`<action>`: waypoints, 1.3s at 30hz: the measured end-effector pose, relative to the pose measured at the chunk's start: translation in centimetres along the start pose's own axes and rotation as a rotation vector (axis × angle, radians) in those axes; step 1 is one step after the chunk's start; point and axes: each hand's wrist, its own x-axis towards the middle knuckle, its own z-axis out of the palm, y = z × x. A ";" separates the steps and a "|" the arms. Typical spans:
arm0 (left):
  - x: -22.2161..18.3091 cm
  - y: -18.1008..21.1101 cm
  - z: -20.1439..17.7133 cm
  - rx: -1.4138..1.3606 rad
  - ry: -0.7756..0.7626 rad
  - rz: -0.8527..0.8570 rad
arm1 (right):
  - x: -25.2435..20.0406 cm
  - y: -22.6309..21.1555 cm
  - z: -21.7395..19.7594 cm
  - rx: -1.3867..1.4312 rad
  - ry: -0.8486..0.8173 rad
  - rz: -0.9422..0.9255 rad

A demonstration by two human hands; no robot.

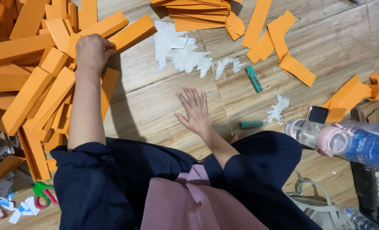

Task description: Folding orange paper strips and using a small tool to press and sharpen the creases.

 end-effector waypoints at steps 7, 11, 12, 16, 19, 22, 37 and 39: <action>-0.3 0.6 -1.2 -0.102 -0.028 -0.047 | -0.1 0.0 0.0 0.005 0.010 -0.003; -0.7 0.8 -1.2 0.017 0.023 -0.001 | 0.1 0.0 -0.2 -0.007 0.002 0.001; -0.9 0.8 -0.9 0.135 0.070 0.026 | 0.0 -0.1 -0.3 -0.005 0.002 -0.001; -1.2 1.0 2.3 0.539 0.484 0.085 | -0.2 0.0 -0.2 -0.043 0.052 -0.007; -1.6 4.2 -1.3 0.701 0.769 0.080 | -0.4 0.0 -0.1 -0.050 0.057 -0.014; -3.3 8.0 -3.9 0.650 0.610 0.153 | -0.4 0.2 0.9 -0.035 0.063 -0.011; -19.5 22.3 -1.8 -0.231 0.201 0.038 | -3.1 1.6 0.7 0.094 0.290 -0.130; -19.5 21.6 0.0 -0.177 0.281 0.033 | -3.1 1.1 -0.2 0.090 0.367 -0.164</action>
